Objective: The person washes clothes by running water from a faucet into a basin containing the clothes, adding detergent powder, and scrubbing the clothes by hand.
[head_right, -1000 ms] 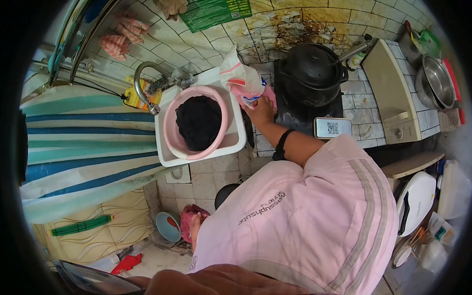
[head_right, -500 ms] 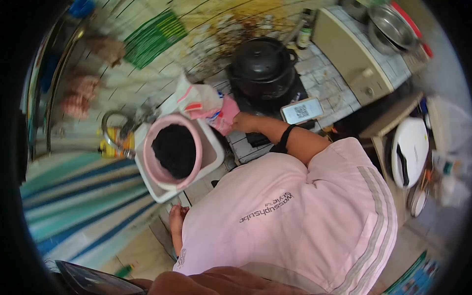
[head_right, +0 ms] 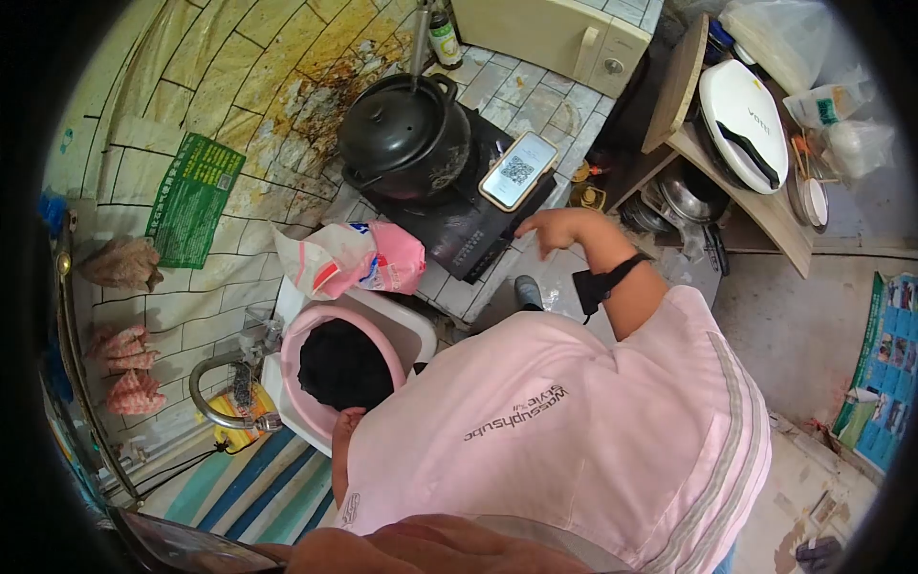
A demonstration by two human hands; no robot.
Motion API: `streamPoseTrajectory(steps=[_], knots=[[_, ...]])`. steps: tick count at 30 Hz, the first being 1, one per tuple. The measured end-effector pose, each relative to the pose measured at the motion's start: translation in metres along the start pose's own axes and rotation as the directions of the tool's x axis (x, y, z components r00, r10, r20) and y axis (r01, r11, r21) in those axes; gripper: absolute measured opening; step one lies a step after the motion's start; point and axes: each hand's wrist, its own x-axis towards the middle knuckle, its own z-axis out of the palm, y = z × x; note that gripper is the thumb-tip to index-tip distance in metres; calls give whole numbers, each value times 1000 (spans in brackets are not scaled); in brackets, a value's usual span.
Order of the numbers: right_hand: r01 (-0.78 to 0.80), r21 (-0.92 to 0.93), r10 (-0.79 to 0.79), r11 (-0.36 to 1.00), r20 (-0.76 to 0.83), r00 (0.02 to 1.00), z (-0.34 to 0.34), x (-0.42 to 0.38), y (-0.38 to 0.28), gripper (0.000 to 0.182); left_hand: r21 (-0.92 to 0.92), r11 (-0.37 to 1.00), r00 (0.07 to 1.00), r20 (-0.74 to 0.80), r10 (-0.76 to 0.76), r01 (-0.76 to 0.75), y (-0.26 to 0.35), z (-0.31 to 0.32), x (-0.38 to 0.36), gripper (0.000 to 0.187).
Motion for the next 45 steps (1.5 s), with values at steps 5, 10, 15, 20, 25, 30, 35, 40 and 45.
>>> streamPoseTrajectory(steps=[5, 10, 15, 20, 25, 30, 35, 40, 45], knots=[[-700, 148, 715, 698, -194, 672, -68, -29, 50, 26, -4, 996, 996, -1, 86, -86, 27, 42, -5, 31], [-183, 819, 719, 543, -341, 606, -69, 2, 107, 27, -18, 999, 996, -88, 34, -36, 31, 73, -10, 29], [-13, 954, 634, 299, -188, 750, -57, 26, 110, 25, -126, 992, 989, -144, -19, 1, 33, 90, -18, 26], [34, 940, 565, 340, -233, 791, -54, 26, 113, 21, -83, 997, 964, -267, -22, 0, 28, 110, -34, 22], [151, 900, 479, 409, -353, 804, -67, 23, 74, 20, -93, 995, 963, -265, -53, 30, 17, 114, -39, 21], [210, 864, 345, 457, -390, 853, -97, 11, 46, 23, -63, 997, 959, -277, -58, 42, 19, 102, -29, 21], [270, 904, 224, 333, -353, 908, -135, -17, -15, 22, -58, 994, 974, -204, -98, 88, 42, 99, -12, 22], [329, 926, 128, 184, -355, 926, -128, -28, -45, 19, 2, 991, 977, -167, -131, 134, 64, 99, 3, 22], [355, 915, 139, 191, -384, 913, -119, -33, -47, 18, 43, 983, 974, -149, -170, 178, 70, 95, 12, 22]])
